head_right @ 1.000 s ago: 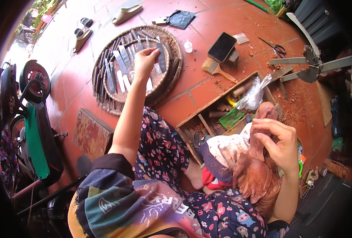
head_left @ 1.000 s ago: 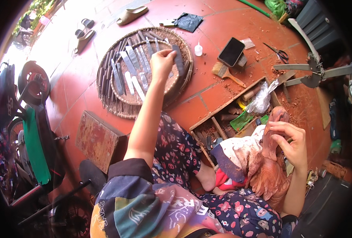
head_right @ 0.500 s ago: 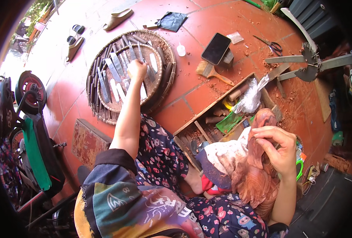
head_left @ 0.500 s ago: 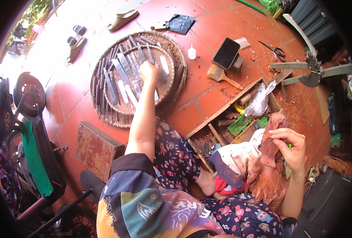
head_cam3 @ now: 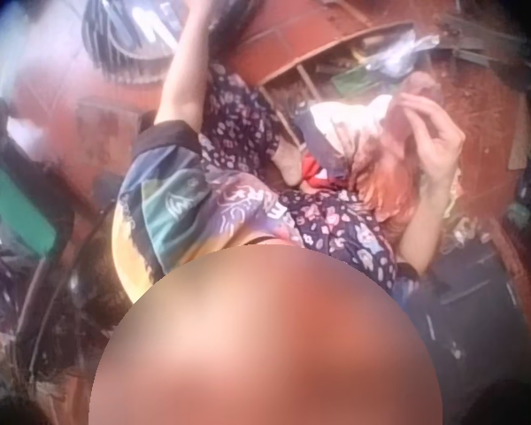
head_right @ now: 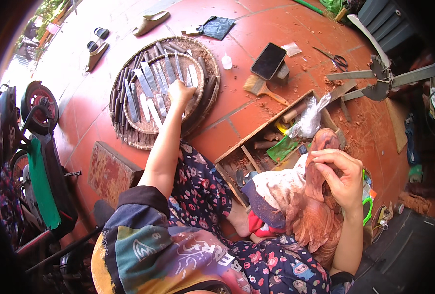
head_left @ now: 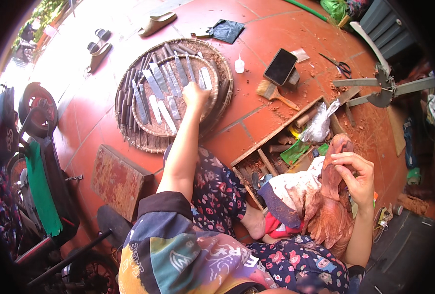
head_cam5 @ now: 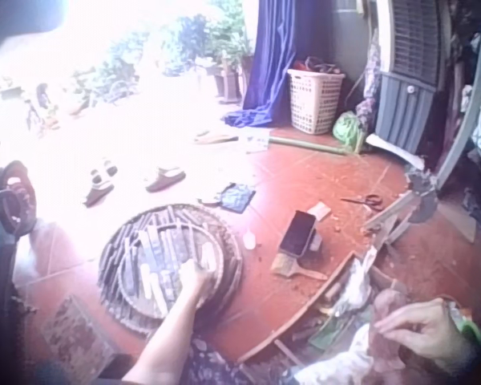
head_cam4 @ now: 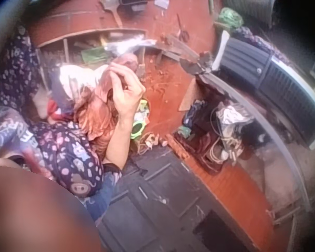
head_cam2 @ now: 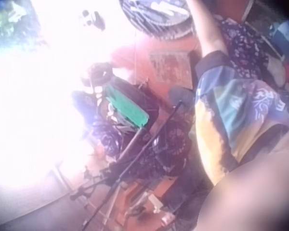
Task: The person is carving a piece of reddish-brown wood using various chisels. They repeatedly select different chisels from a woven tray, carve the wood, and wipe away shavings. The person works on different sections of the wood, refining its shape.
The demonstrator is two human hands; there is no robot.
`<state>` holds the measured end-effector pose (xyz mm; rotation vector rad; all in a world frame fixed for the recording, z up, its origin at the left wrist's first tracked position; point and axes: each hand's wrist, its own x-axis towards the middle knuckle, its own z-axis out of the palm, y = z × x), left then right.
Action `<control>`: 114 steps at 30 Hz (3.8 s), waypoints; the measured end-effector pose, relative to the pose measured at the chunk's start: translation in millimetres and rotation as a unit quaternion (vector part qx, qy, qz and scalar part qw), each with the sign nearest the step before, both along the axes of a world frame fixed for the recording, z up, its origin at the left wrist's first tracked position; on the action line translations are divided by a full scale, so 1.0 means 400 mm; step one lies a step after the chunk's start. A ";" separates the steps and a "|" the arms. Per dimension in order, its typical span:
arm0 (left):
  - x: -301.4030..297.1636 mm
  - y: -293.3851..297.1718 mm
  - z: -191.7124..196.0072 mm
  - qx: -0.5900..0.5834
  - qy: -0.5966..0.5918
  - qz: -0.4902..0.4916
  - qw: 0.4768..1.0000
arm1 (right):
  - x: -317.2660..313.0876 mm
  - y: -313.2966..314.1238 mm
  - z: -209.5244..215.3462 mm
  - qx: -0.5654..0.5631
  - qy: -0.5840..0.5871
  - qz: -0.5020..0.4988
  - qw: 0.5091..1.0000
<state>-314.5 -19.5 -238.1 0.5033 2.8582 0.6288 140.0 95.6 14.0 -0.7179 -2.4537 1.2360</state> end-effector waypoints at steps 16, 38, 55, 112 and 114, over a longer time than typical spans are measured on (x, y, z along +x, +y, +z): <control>0.038 -0.171 0.036 0.002 -0.002 0.031 1.000 | 0.020 0.013 -0.040 0.024 0.050 0.005 0.998; 0.282 -0.165 0.059 0.200 -0.041 -0.149 0.967 | 0.034 0.125 -0.081 -0.193 0.047 -0.095 0.976; 0.133 -0.462 0.087 0.173 0.150 -0.239 0.944 | 0.005 0.142 -0.024 -0.213 -0.095 -0.042 0.971; 0.651 0.168 0.505 0.422 -0.005 -0.573 0.702 | -0.252 0.113 0.054 -0.123 0.286 -0.011 0.950; 0.668 0.151 0.517 0.367 -0.009 -0.556 0.746 | -0.242 0.114 0.044 -0.155 0.222 -0.017 0.962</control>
